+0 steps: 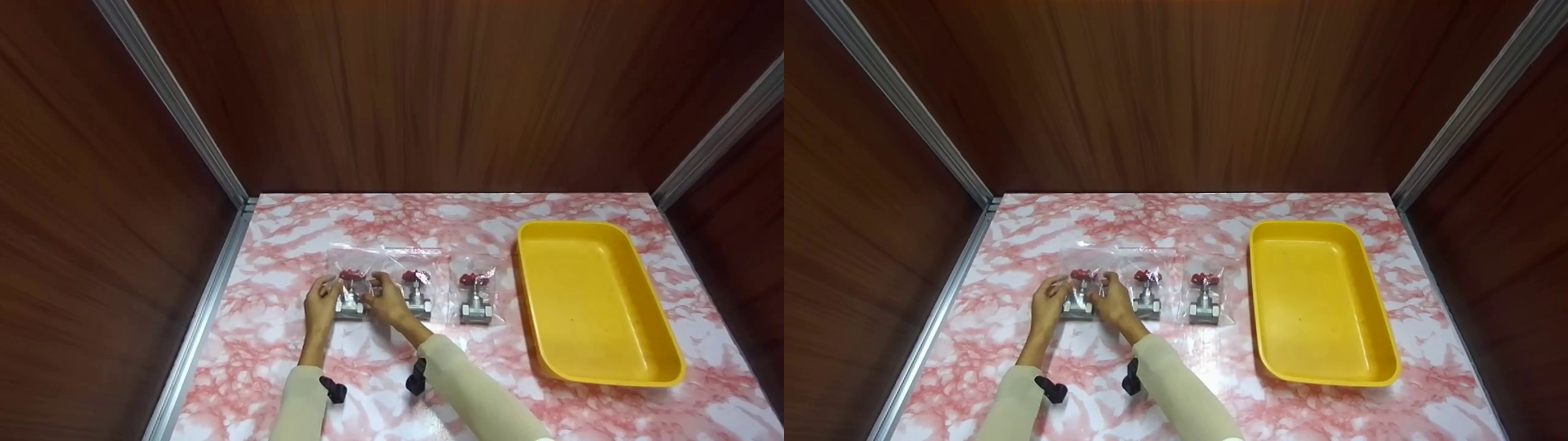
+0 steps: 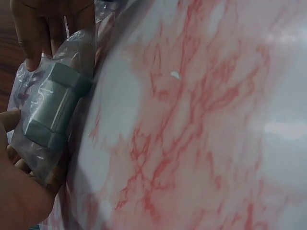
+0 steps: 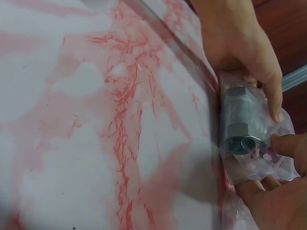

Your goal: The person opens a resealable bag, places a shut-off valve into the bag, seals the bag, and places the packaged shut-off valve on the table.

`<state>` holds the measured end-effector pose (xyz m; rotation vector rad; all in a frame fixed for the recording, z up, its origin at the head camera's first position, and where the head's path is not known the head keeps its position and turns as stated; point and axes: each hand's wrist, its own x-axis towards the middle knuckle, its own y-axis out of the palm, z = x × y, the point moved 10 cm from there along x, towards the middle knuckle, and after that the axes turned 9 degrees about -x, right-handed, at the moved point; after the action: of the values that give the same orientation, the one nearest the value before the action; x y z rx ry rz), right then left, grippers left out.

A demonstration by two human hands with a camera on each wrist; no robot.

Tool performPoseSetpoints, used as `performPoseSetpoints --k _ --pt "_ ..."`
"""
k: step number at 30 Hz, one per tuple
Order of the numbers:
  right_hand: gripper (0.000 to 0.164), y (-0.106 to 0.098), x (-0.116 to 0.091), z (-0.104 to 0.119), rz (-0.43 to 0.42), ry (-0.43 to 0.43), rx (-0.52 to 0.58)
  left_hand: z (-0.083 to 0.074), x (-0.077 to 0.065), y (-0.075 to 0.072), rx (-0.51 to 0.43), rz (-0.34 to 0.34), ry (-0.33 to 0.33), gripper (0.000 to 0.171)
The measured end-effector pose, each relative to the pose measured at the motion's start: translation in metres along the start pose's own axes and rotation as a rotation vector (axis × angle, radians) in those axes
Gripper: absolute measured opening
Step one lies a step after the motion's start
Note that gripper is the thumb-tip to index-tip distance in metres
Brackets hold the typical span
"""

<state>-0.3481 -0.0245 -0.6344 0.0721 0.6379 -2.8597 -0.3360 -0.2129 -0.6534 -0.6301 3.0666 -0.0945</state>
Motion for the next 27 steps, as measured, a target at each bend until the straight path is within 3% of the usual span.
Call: performPoseSetpoints --k 27 --pt "0.059 0.0000 0.0012 0.0024 0.009 -0.023 -0.086 0.0052 0.0050 -0.0015 0.096 0.049 -0.048 0.043"
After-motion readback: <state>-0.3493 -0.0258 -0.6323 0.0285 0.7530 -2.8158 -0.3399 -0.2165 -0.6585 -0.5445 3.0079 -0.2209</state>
